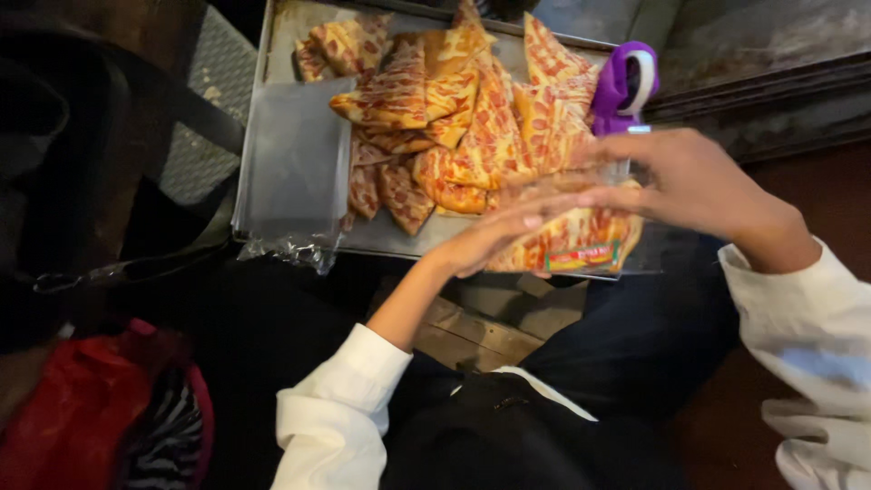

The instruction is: The person places individual pizza slices into plastic bags, adds a condiment packet, and seals the bags with tape.

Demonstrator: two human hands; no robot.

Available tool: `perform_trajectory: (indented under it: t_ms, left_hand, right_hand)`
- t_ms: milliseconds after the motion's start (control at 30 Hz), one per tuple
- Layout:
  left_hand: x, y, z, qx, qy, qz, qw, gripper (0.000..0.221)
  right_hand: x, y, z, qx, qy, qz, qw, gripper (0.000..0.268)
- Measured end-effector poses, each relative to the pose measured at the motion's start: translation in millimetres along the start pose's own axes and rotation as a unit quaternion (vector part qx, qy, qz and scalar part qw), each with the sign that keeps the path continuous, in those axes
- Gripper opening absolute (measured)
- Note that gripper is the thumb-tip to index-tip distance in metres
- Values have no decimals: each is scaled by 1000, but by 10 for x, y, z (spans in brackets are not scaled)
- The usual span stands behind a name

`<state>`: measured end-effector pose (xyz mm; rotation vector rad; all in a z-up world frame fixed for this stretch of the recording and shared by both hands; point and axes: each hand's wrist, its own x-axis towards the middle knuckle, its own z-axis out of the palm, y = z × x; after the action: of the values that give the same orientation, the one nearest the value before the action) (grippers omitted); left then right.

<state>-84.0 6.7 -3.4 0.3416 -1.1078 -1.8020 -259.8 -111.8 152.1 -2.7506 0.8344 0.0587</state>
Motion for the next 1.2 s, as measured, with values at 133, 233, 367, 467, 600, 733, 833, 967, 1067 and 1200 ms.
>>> perform_trajectory:
  t_ms: [133, 233, 367, 467, 600, 733, 833, 967, 1067, 1200]
  left_hand:
    - [114, -203, 184, -12, 19, 15, 1000, 59]
    - [269, -347, 330, -60, 71, -23, 995, 66]
    - [498, -753, 350, 102, 150, 29, 983, 41]
    - [652, -985, 373, 66, 181, 41, 980, 40]
    - [857, -1150, 484, 55, 305, 12, 951, 30]
    - [982, -1363, 518, -21, 356, 3, 934, 34]
    - [985, -1491, 497, -41, 332, 23, 942, 43]
    - [987, -1311, 600, -48, 324, -21, 945, 39]
    - [1067, -1371, 579, -43, 313, 35, 948, 34]
    - [1100, -1421, 581, -32, 337, 33, 940, 31]
  right_hand:
    - [-180, 54, -163, 135, -159, 157, 965, 23]
    - [-394, 313, -186, 78, -145, 217, 962, 24]
    - [-675, 602, -227, 72, -96, 289, 950, 27]
    - [-848, 797, -220, 122, -40, 254, 959, 18]
    - [-1020, 914, -275, 97, 9, 198, 975, 13]
    - [-1158, 1083, -232, 92, 29, 227, 969, 10]
    - [-1166, 1069, -290, 111, 16, 276, 955, 10]
    - [-1234, 1099, -313, 41, 33, 309, 950, 11]
    - [-1260, 1081, -364, 69, 32, 289, 954, 11]
    - [-1266, 1048, -377, 93, 47, 287, 952, 11]
